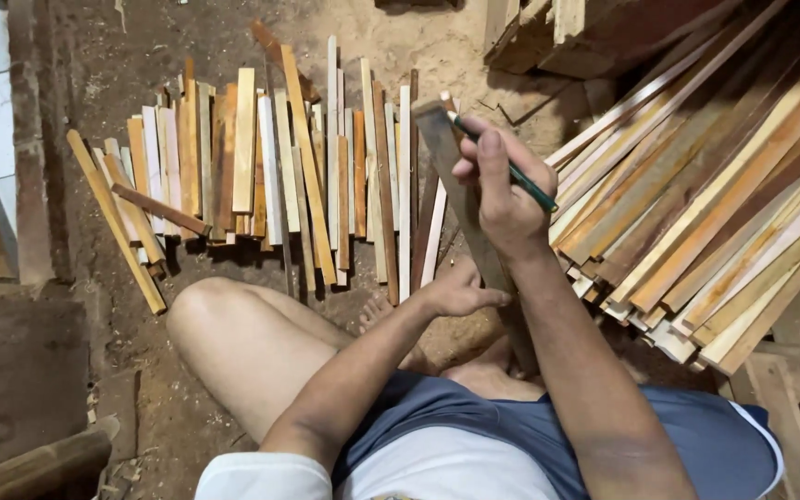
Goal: Marking wooden strips with a pencil and shaving them with a metal blade while sitting on the floor.
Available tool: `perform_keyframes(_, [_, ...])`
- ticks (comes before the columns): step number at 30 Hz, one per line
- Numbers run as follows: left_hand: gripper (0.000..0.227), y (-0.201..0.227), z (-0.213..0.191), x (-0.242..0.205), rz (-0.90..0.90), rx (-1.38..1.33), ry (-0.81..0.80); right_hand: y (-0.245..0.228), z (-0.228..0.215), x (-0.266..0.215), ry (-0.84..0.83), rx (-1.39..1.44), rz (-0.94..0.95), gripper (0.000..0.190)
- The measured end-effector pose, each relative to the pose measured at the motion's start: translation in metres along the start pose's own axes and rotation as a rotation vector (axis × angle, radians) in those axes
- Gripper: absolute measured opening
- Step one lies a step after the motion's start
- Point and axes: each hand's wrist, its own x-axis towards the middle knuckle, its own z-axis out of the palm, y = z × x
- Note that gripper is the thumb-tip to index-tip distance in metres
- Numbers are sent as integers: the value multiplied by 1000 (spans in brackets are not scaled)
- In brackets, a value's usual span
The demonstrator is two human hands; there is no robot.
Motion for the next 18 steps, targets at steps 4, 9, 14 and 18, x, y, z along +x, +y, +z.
perform_keyframes(4, [45, 5, -5, 3, 36, 23, -27, 0, -7, -4, 24, -66, 90, 29])
perform_keyframes(9, [47, 55, -15, 3, 17, -73, 49, 36, -44, -60, -118, -259, 317, 25])
perform_keyframes(14, [41, 64, -17, 5, 27, -88, 46, 40, -61, -73, -102, -261, 398, 25])
perform_keyframes(18, [37, 46, -6, 14, 44, 6, -35, 16, -36, -24, 27, -100, 153, 25])
